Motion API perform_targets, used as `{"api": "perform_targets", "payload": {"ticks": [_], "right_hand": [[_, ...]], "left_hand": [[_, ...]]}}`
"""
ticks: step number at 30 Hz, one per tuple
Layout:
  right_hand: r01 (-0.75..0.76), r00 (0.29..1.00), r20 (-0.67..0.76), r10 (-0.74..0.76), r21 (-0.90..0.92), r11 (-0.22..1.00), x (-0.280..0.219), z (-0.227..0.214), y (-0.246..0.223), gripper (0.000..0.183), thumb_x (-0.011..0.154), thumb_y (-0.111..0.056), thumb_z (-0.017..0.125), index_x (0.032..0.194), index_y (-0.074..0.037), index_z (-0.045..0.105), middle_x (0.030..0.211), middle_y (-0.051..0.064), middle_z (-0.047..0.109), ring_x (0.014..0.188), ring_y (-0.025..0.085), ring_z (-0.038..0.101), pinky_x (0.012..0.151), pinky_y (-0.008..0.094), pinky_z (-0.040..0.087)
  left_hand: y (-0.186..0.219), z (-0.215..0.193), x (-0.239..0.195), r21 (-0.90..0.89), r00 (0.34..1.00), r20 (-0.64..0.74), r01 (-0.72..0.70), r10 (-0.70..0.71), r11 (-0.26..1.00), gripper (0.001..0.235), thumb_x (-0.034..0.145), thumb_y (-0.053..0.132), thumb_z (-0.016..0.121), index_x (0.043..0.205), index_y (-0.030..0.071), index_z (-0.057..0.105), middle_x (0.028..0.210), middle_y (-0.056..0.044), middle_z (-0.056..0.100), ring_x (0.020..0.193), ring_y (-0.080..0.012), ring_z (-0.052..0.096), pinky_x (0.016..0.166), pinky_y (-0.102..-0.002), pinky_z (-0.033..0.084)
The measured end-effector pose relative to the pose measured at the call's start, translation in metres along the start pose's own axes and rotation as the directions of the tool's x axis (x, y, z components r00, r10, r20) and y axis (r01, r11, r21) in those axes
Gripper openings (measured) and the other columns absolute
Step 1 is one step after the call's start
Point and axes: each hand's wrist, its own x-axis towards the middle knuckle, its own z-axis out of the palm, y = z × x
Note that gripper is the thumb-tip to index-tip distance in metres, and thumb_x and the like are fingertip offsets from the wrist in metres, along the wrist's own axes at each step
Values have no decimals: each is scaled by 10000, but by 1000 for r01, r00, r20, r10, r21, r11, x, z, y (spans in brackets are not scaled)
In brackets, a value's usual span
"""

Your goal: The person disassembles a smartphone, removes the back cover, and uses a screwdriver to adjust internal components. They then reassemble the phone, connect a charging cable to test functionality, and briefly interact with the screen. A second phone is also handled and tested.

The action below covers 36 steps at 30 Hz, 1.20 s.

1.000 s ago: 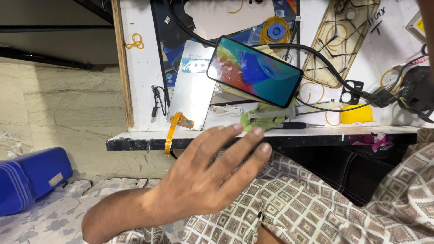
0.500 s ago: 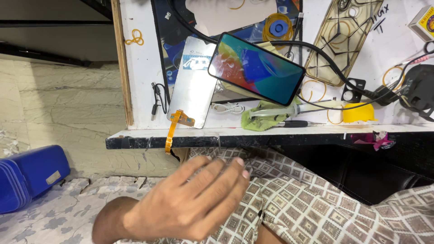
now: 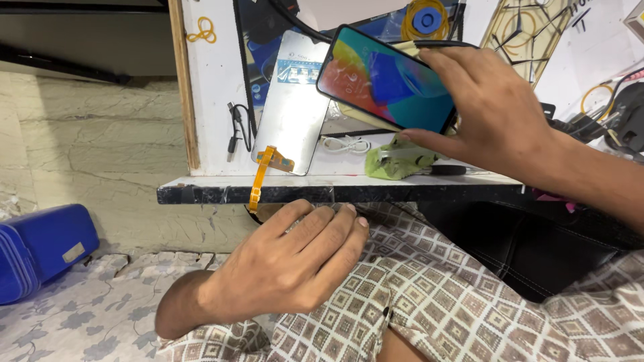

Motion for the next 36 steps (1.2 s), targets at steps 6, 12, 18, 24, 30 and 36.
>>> {"api": "perform_targets", "payload": {"ticks": [6, 12, 18, 24, 30, 36], "right_hand": [[-105, 988, 119, 99, 42, 994, 10, 14, 1, 1037, 687, -488, 944, 1420, 115, 526, 1239, 281, 600, 1114, 397, 608, 913, 490, 546], [-130, 986, 118, 120, 76, 989, 7, 23, 8, 1060, 660, -451, 964, 1440, 76, 477, 1210, 262, 545, 991, 371, 664, 772, 439, 608], [-90, 994, 67, 84, 93, 992, 4, 23, 13, 1056, 678, -446, 973, 1445, 60, 454, 1253, 264, 531, 946, 358, 693, 664, 395, 626], [-27, 998, -55, 30, 44, 999, 3, 9, 16, 1012, 675, -395, 980, 1414, 41, 443, 1207, 254, 517, 975, 359, 676, 702, 390, 638], [15, 991, -132, -7, 64, 998, 4, -9, 20, 992, 640, -332, 1010, 1379, 21, 448, 1204, 241, 507, 1053, 363, 650, 792, 394, 630], [-105, 991, -29, 127, 397, 912, -1, -14, 28, 1001, 640, -333, 1019, 1413, -5, 473, 1222, 165, 535, 981, 218, 616, 840, 335, 585]], "left_hand": [[-1, 1, -12, 7, 999, 11, 39, -40, 999, 204, 953, 70, 700, 1125, -39, 718, 1062, -138, 750, 963, -217, 719, 830, -364, 558], [1, 5, -16, 0, 999, 10, 46, -46, 999, 191, 958, 73, 696, 1119, -28, 718, 1060, -137, 748, 957, -219, 719, 834, -372, 562], [1, 5, -14, -5, 999, 21, 41, -41, 999, 189, 963, 71, 695, 1122, -28, 722, 1070, -136, 753, 951, -212, 722, 822, -361, 559], [2, 6, -14, 9, 999, 15, 47, -47, 999, 182, 971, 75, 693, 1122, -18, 731, 1074, -142, 757, 964, -215, 727, 825, -369, 561], [0, 7, -16, -9, 996, 37, 78, -77, 997, 205, 934, 83, 700, 1117, 0, 743, 1079, -139, 763, 954, -215, 727, 837, -393, 563], [-2, 7, -15, -11, 996, 27, 84, -83, 996, 199, 946, 91, 723, 1125, 7, 742, 1108, -132, 765, 977, -207, 726, 843, -386, 562]]}}
